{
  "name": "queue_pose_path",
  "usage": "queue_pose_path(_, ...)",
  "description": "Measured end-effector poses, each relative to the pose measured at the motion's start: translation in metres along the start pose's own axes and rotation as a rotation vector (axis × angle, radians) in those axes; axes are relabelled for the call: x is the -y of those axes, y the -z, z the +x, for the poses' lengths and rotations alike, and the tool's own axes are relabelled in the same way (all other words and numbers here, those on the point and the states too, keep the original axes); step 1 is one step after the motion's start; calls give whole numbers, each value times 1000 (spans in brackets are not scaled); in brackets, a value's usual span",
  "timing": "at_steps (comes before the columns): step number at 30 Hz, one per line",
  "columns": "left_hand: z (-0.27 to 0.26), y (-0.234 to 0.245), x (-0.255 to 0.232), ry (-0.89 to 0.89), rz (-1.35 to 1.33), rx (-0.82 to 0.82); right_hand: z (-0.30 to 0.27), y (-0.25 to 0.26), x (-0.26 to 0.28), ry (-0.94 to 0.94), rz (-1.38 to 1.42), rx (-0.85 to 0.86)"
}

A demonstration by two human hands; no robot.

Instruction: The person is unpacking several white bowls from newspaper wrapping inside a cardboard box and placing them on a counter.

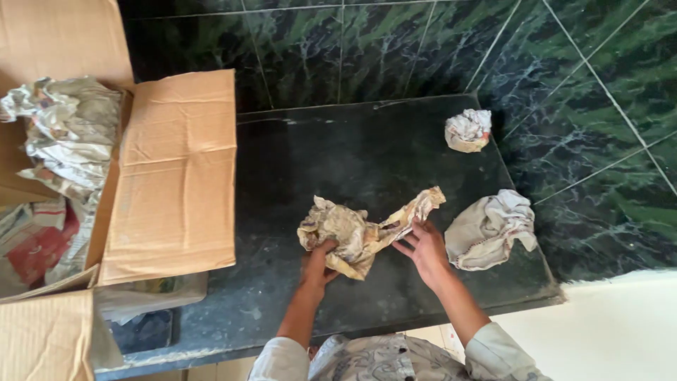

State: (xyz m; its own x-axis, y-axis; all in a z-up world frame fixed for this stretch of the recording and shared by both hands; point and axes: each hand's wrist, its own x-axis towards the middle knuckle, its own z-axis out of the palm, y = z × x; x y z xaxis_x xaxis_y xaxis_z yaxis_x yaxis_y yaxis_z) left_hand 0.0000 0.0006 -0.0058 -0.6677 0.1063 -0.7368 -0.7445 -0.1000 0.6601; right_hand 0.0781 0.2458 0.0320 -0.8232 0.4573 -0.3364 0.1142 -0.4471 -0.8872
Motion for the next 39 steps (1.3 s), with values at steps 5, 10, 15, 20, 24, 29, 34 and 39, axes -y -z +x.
queue_pose_path(5,-15,-6,-8,23,-165,75,13,18,-17,-142,164,-11)
queue_pose_path(10,-48,-1,-13,-83,-164,181,22,21,-26,-90,8,-229)
queue_pose_path(15,-54,-1,-10,-89,-86,116,-63,-43,66,775,-691,-201)
queue_pose_path(20,-68,-7,-4,-120,49,87,-99,-80,86,1027,-1069,317)
queue_pose_path(24,-83,-9,-11,-154,-15,95,-69,-64,47,629,-883,333)
queue_pose_path(29,-109,-15,-22,-225,-24,109,-62,-63,41,410,-960,150)
queue_pose_path(34,-120,-16,-30,-323,120,179,-32,-40,12,132,-869,167)
queue_pose_path(39,-120,-12,-32,-366,143,275,-39,-38,30,-124,-481,230)
